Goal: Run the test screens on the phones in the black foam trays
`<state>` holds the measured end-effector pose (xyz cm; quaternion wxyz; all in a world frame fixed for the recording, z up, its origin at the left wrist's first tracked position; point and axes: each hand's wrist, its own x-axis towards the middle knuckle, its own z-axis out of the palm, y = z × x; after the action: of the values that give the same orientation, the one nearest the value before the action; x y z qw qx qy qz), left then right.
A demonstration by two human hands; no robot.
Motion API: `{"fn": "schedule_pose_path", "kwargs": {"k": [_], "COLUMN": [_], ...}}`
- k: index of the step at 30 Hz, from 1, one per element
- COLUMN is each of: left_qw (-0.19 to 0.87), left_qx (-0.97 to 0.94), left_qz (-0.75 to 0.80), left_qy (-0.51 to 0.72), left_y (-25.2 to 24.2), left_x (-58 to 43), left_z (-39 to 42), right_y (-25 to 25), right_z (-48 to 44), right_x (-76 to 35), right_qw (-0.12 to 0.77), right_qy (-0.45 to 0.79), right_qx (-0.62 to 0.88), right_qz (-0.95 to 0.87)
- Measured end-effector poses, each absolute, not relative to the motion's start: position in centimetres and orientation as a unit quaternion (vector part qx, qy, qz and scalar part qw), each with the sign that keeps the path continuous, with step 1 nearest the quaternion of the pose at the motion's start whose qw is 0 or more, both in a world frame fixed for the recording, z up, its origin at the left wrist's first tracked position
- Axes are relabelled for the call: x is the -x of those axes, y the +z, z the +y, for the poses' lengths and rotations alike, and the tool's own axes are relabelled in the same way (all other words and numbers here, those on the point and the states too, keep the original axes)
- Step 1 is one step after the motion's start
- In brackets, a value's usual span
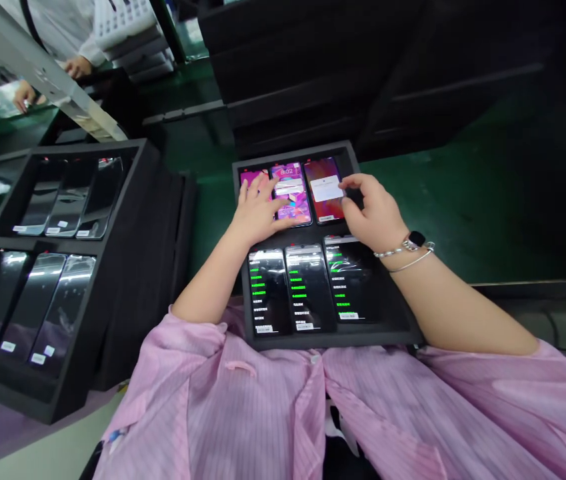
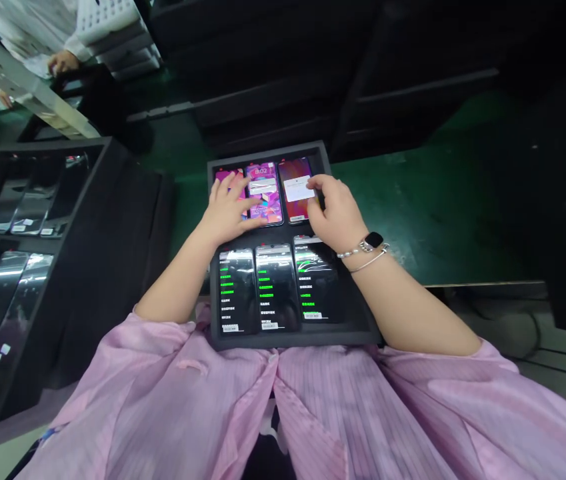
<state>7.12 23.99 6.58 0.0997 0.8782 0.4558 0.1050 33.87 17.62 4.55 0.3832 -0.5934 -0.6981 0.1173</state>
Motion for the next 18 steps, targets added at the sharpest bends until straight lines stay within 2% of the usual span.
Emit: {"fn": "schedule_pose_path", "kwargs": {"k": [4,8,12,18], "left_qw": [0.104,0.099,0.12,0.133], "left_qx": [-0.799,-0.778,-0.757,-0.727], "left_qz": [0.562,0.568,0.581,0.59], "left_qy": [0.188,0.251,0.275,0.324], "left_y": [5.8,5.4,4.6,3.6], "left_x": [-7.2,-5.5,-3.9,-3.6], "left_z": [25.7,24.4,21.8,20.9], "right_y": [4.2,4.1,4.1,3.7], "right_z": [18.0,17.8,17.7,17.8], "right_x": [-33.8,-33.4,-33.3,-32.9], "right_qw": [0.354,0.276,0.288,0.269], "right_qy": [0.132,0.147,0.117,0.139], "right_qx": [0.561,0.498,0.543,0.501], "right_qz": [-0.737,-0.809,-0.78,-0.811]}}
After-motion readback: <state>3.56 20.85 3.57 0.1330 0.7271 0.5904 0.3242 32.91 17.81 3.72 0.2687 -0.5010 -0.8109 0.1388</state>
